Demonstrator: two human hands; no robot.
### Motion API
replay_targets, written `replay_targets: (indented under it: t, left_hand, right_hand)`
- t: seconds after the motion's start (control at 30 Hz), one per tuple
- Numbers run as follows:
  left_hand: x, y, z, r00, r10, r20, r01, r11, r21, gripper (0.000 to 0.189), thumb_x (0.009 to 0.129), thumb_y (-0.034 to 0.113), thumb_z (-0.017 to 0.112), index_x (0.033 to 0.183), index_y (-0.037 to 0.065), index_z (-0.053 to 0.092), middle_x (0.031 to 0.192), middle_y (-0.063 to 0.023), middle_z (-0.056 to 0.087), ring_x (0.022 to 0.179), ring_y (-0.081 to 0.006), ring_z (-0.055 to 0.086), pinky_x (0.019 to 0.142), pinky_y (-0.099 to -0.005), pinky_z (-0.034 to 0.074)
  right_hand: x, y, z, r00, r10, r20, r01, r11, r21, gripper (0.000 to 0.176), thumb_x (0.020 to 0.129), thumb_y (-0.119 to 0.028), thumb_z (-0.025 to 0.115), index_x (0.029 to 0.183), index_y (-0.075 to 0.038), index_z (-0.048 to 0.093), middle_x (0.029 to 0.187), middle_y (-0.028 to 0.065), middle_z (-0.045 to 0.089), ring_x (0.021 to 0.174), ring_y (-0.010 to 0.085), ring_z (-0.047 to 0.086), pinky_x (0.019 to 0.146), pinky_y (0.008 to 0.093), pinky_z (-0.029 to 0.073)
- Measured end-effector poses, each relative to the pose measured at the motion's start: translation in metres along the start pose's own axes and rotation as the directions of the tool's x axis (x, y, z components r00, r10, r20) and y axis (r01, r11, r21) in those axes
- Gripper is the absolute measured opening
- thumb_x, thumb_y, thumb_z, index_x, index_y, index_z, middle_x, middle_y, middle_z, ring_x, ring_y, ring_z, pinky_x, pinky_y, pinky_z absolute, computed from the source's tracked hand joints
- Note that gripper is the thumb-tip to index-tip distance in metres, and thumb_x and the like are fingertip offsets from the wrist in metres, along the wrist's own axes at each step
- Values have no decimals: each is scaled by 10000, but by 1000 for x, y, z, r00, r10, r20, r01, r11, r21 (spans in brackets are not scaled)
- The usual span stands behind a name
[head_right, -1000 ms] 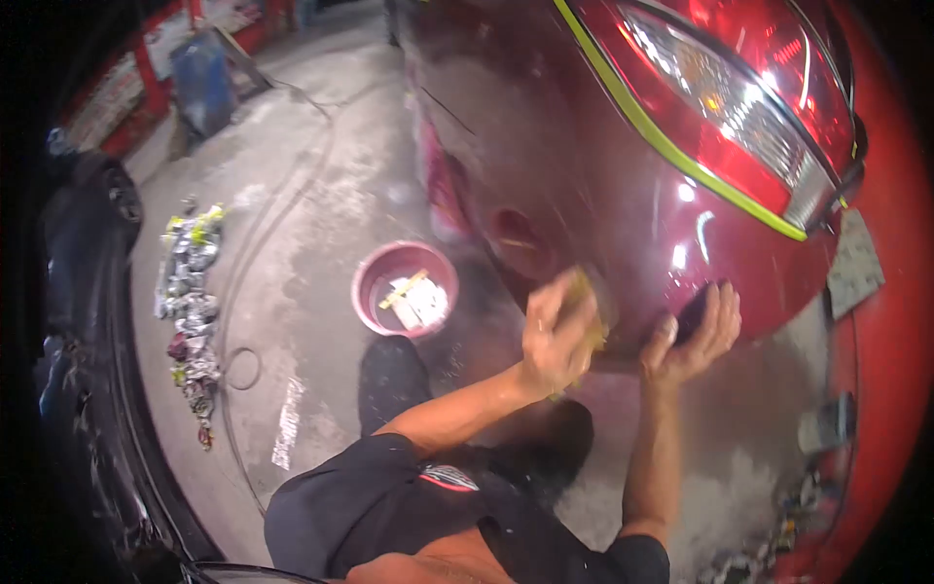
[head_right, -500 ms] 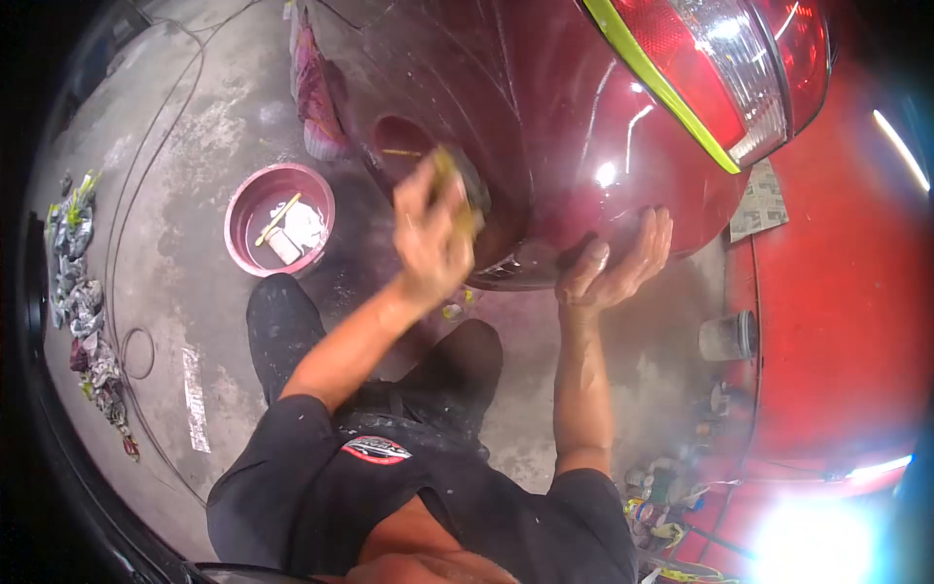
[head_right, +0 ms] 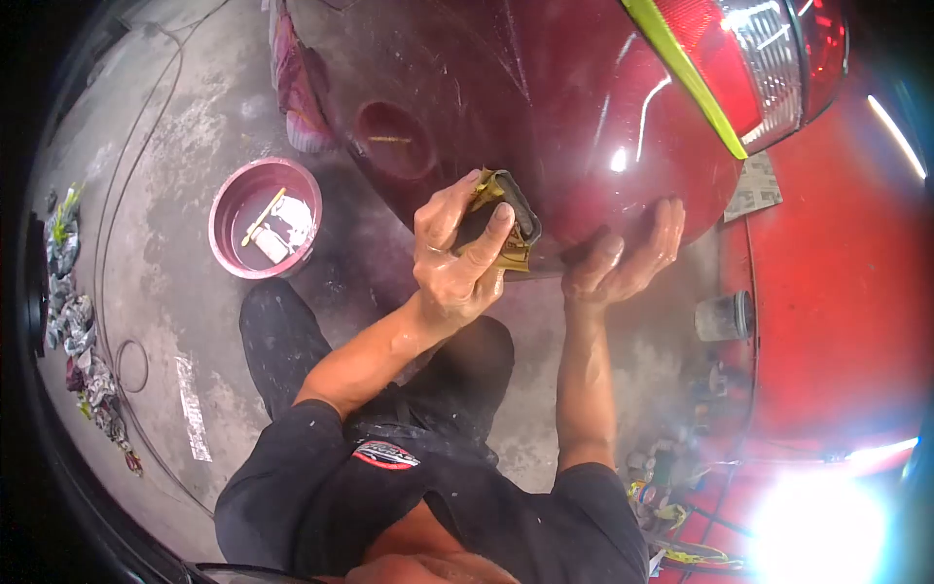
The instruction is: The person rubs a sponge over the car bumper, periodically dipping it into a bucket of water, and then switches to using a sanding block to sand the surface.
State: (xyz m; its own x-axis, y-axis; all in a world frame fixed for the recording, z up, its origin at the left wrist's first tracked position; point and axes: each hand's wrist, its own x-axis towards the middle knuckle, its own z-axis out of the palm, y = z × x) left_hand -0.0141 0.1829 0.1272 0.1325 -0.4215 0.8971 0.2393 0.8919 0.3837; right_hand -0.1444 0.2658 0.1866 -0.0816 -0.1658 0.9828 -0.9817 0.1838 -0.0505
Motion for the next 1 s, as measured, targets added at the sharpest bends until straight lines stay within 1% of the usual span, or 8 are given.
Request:
replay_targets:
  t: [0.43,0.47,0.5,0.53,0.67,0.8,0.9,1.0]
  left_hand:
    - [-80,0,-10,978,-207,-8,207,978,22,666,730,-100,696,1365,83,604,1407,-268,499,1187,-403,562,979,-438,487]
    - [-92,-1,-9,784,-615,-81,587,778,-225,625,790,-85,665,1388,72,578,1396,-264,510,1159,-414,576,984,-440,486]
    - [-107,-9,-5,439,-897,-38,784,404,-472,583,850,-70,635,1412,62,552,1385,-261,521,1130,-425,590,989,-441,484]
    - [-131,-49,-9,659,-699,-279,749,642,162,483,940,-6,576,1419,33,528,1367,-269,543,1121,-419,614,991,-430,484]
    - [-91,-177,-39,458,-779,-428,883,453,120,375,947,96,610,1300,-32,609,1249,-252,643,1169,-383,625,992,-411,472]
    - [-102,-159,-25,365,-817,-446,924,376,68,419,920,113,656,1309,-35,604,1266,-244,638,1210,-378,602,1004,-423,461]
    - [-128,-19,1,639,-699,-321,764,625,160,489,919,17,609,1402,-4,536,1370,-250,560,1285,-378,544,1064,-429,425]
    - [-128,-58,-8,669,-671,-321,736,659,155,490,923,28,598,1409,12,536,1373,-238,566,1287,-368,548,1063,-425,425]
  right_hand:
    - [-3,3,3,998,36,-42,-35,999,28,565,988,-347,468,1366,71,513,1391,247,512,1290,377,494,1075,496,405]
    - [-3,3,5,998,32,-48,-31,999,32,584,991,-363,435,1373,71,509,1387,256,512,1297,379,488,1075,506,408]
    - [-1,1,9,998,17,-61,-14,999,48,594,989,-373,426,1379,68,506,1385,256,513,1298,379,489,1073,506,410]
    - [-1,-2,8,998,4,-61,0,998,57,605,988,-383,418,1385,65,503,1384,256,514,1298,379,489,1072,506,411]
    - [-5,-1,10,997,64,-46,-58,991,120,624,1007,-417,415,1379,78,500,1419,246,503,1315,373,480,1114,484,378]
    - [-5,1,9,995,65,-76,-58,995,83,639,1014,-455,411,1382,59,507,1401,214,537,1301,345,504,1100,463,389]
    - [-5,1,7,993,92,-73,-89,995,47,636,1015,-458,421,1379,55,512,1406,214,534,1310,340,494,1107,470,374]
    - [-4,2,9,994,74,-78,-68,995,75,633,1014,-456,431,1372,59,516,1403,221,533,1312,346,488,1111,473,368]
